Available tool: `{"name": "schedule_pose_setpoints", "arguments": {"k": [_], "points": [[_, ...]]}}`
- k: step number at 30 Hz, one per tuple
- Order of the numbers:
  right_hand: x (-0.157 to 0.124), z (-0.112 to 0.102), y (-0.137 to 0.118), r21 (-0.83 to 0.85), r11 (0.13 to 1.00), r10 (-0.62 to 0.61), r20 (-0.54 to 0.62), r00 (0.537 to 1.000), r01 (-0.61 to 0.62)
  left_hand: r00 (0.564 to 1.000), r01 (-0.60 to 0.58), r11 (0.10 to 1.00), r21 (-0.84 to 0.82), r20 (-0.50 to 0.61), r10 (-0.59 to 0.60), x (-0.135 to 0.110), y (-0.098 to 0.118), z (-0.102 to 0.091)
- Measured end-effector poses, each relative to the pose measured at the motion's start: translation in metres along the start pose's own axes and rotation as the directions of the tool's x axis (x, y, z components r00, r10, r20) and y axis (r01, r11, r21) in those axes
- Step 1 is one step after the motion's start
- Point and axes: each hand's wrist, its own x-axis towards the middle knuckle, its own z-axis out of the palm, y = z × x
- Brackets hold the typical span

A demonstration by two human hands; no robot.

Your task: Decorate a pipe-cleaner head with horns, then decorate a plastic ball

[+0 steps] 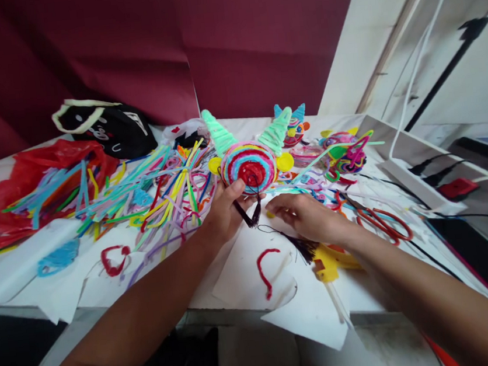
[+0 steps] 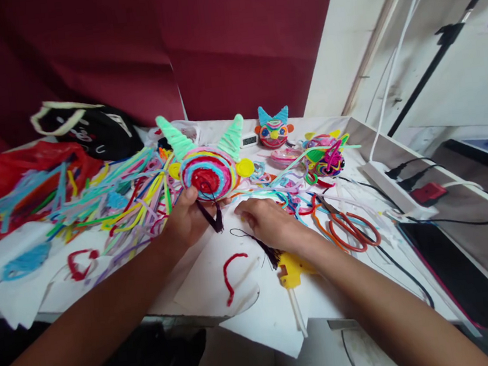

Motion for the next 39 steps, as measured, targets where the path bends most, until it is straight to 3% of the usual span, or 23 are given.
{"name": "schedule_pose_setpoints", "arguments": {"k": [7,11,14,18,24,27,31,35,39], "points": [[-0.056,-0.034,0.021,-0.149,0.976,0.147,-0.096,0.985,-0.16,1.0,0.01,1.0,-0.001,-0.026,-0.01,0.0,0.001,0.002],[-0.096,-0.039,0.028,-0.246,0.943,0.235,0.01,0.972,-0.225,0.999,0.02,1.0,0.015,-0.026,-0.019,0.0,0.001,0.003],[-0.115,-0.035,0.026,-0.281,0.942,0.231,0.142,0.963,-0.185,0.999,0.029,0.999,0.024,-0.028,-0.029,-0.001,0.0,0.003],[-0.116,-0.02,0.018,-0.42,0.9,0.204,0.177,0.963,-0.113,0.999,0.039,0.999,0.028,-0.025,-0.039,-0.001,-0.001,0.003],[-0.11,-0.005,0.013,-0.515,0.843,0.247,0.112,0.963,-0.156,0.999,0.045,0.999,0.022,-0.023,-0.044,-0.002,0.0,0.003],[-0.121,-0.01,0.02,-0.564,0.814,0.186,0.024,0.982,-0.141,0.998,0.061,0.998,-0.006,-0.035,-0.061,-0.003,0.001,0.001],[-0.135,-0.031,0.024,-0.616,0.786,-0.028,-0.115,0.993,-0.05,0.996,0.082,0.996,-0.035,-0.022,-0.082,-0.004,0.001,0.002],[-0.137,-0.048,0.015,-0.647,0.762,-0.234,-0.239,0.942,0.025,0.997,0.077,0.996,-0.033,-0.001,-0.077,-0.007,0.002,0.005],[-0.129,-0.037,0.006,-0.604,0.797,-0.29,-0.373,0.881,0.007,0.998,0.066,0.998,-0.019,0.005,-0.066,-0.008,0.002,0.006]]}}
